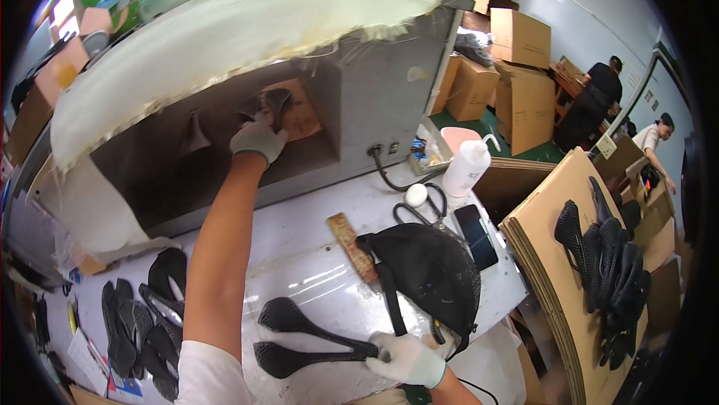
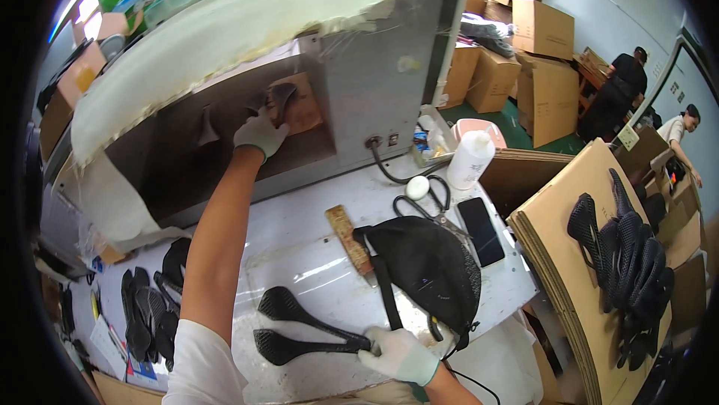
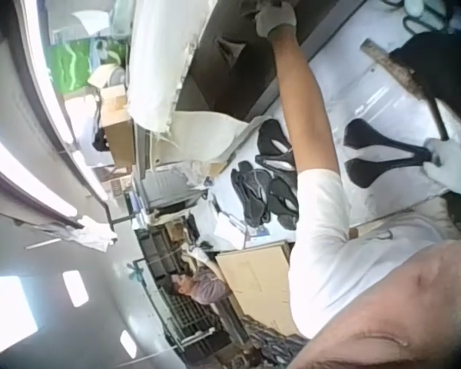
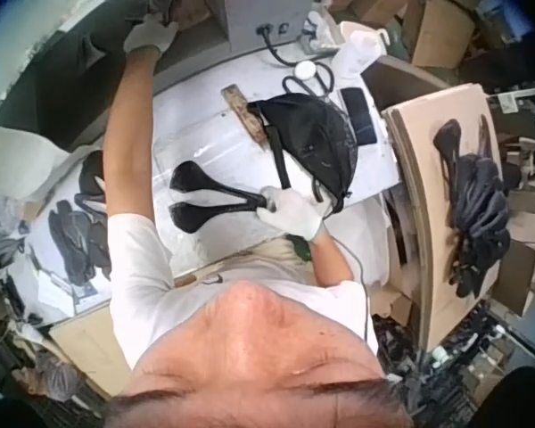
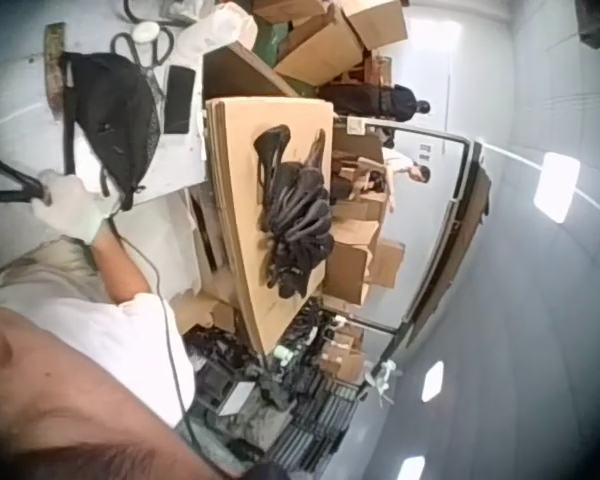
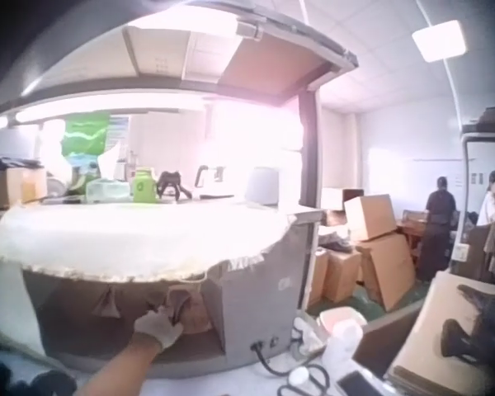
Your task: Inspecting and preparing bicycle saddle components for assembly.
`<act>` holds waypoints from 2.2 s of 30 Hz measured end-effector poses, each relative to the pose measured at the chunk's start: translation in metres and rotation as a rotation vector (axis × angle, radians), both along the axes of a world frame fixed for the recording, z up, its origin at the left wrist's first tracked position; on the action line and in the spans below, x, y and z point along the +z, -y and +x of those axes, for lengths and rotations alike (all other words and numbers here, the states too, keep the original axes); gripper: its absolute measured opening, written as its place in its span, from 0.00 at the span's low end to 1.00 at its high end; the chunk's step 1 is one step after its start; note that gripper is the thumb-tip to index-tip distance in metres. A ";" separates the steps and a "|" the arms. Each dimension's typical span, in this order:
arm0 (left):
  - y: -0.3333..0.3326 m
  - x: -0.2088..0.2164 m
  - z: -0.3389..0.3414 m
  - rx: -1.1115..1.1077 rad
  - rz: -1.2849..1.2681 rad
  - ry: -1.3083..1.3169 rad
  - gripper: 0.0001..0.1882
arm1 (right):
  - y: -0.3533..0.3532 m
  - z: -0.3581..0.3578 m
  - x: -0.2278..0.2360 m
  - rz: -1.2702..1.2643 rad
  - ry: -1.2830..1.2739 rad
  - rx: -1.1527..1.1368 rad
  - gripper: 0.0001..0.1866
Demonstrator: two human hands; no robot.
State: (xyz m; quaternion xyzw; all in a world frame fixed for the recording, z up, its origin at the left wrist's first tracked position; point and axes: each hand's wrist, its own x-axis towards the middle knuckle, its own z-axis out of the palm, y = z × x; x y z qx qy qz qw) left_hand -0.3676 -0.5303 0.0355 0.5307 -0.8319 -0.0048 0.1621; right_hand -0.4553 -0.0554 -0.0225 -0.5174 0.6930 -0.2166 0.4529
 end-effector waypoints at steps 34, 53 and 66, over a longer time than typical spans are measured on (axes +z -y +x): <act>-0.461 -0.102 0.287 -0.015 -0.048 -0.647 0.23 | 0.379 0.015 0.032 -0.763 1.081 -0.828 0.21; -0.457 -0.100 0.282 -0.038 0.044 -0.588 0.14 | 0.499 0.192 0.020 -0.337 1.240 -0.554 0.15; -0.454 -0.121 0.274 -0.015 0.167 -0.722 0.14 | 0.074 0.146 0.006 -0.562 1.209 -0.574 0.21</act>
